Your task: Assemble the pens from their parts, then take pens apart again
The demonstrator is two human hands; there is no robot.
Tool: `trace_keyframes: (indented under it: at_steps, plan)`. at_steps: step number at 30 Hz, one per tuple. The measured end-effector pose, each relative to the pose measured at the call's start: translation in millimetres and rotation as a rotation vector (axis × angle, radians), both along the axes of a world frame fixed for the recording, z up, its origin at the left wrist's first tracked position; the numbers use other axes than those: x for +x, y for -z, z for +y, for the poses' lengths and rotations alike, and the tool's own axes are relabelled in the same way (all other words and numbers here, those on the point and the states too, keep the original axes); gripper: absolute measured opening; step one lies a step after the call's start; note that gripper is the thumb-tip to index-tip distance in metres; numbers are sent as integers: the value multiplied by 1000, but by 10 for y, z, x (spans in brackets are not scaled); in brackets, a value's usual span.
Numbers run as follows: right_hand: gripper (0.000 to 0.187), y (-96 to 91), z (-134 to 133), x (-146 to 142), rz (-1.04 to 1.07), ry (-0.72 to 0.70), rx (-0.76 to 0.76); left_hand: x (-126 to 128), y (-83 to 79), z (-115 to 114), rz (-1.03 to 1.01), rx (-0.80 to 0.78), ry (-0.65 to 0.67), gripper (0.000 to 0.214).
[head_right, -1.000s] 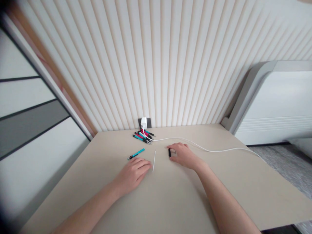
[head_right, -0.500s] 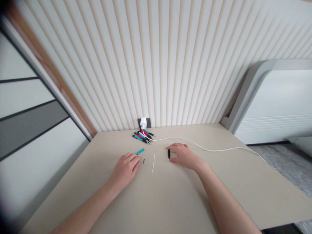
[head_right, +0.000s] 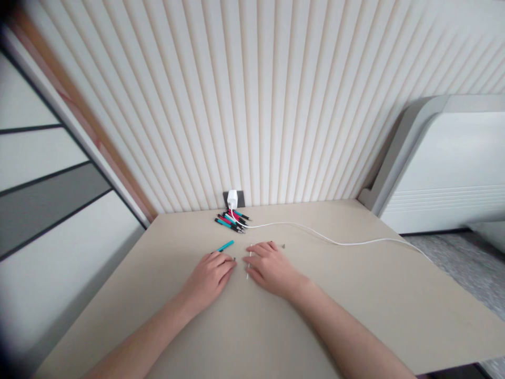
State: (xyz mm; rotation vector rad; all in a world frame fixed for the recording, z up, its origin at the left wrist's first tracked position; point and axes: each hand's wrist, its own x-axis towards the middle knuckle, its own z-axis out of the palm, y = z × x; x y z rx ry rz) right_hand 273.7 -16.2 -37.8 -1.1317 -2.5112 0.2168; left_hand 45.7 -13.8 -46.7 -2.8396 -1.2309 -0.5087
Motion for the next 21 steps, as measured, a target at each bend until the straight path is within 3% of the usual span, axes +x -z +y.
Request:
trace_keyframes:
  at_steps: [4, 21]
  plan:
    - [28, 67, -92, -161, -56, -23, 11, 11, 12, -10, -1, -3, 13, 22]
    - [23, -21, -43, -79, -161, 72, -75, 233, 17, -7, -39, -34, 18, 19]
